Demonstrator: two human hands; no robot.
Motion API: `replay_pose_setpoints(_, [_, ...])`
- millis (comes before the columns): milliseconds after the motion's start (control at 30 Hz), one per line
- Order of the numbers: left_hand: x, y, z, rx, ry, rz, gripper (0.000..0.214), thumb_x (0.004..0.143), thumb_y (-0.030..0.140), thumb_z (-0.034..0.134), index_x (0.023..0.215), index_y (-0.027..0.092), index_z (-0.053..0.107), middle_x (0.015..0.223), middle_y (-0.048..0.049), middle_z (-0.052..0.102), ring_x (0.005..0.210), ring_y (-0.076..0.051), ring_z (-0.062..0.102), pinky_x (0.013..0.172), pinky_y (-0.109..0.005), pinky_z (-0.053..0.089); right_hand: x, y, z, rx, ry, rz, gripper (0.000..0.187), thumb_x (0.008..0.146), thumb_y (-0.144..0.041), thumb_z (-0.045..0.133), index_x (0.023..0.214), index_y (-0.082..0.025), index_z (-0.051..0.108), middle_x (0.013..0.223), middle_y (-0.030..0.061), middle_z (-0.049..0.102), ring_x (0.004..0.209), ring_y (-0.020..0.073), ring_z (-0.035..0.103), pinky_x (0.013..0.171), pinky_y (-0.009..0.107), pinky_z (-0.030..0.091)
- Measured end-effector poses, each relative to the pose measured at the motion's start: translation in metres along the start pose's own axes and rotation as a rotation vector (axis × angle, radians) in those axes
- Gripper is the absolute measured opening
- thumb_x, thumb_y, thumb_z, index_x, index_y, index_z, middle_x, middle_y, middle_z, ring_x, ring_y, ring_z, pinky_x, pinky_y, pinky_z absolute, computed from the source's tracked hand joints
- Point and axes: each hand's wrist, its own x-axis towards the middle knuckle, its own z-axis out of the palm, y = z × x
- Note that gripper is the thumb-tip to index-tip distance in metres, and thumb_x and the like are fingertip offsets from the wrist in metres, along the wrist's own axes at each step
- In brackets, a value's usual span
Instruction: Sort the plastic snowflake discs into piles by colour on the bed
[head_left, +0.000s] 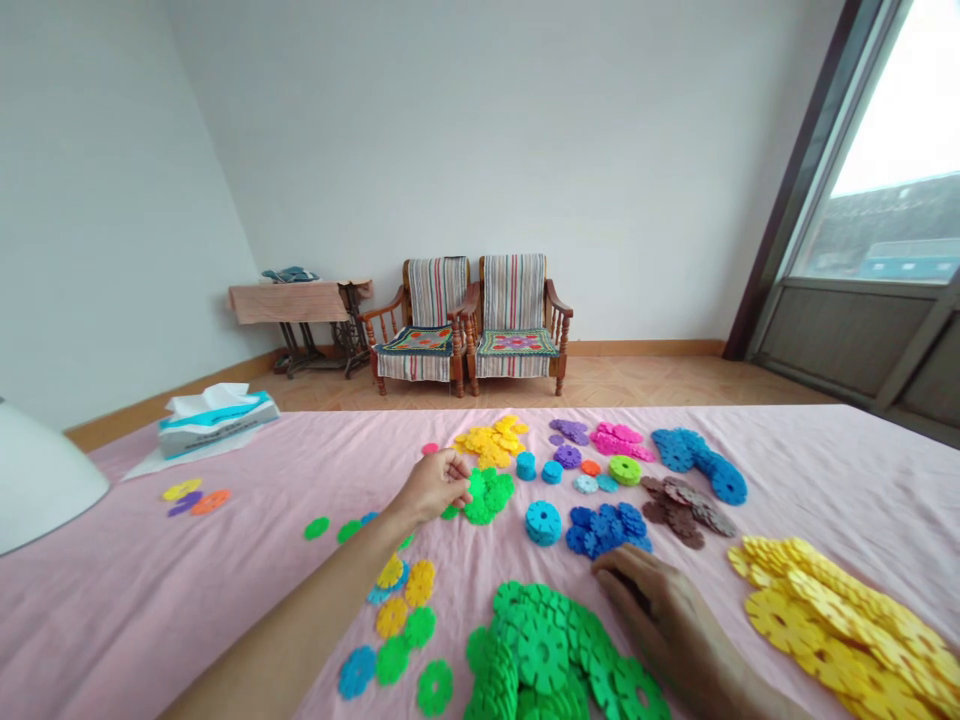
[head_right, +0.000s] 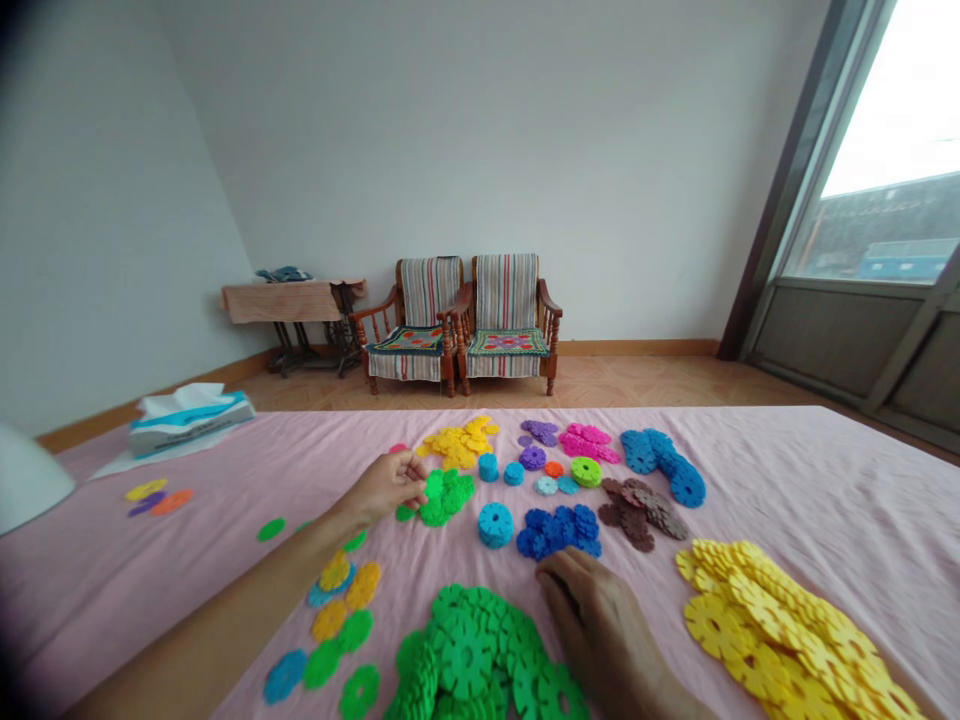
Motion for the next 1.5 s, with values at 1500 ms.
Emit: replay_pose_setpoints(1500, [-0.112,0.041,-0.041,0.355,-0.758,-0.067,0.026,0.062,0.017,0.062,0.088,0.02,0.059,0.066,0.006,0.049,0.061,-0.011,0.048,0.052,-0.02,0.036,-0.002,0.001,0.0,-0.005,-0.027,0.009,0.033,0.096,-0.038,0.033,0.089,-0.022,0.061,0.087,0.0057,0.067,0.08,0.0188,0.062,0.072,0.03,0.047])
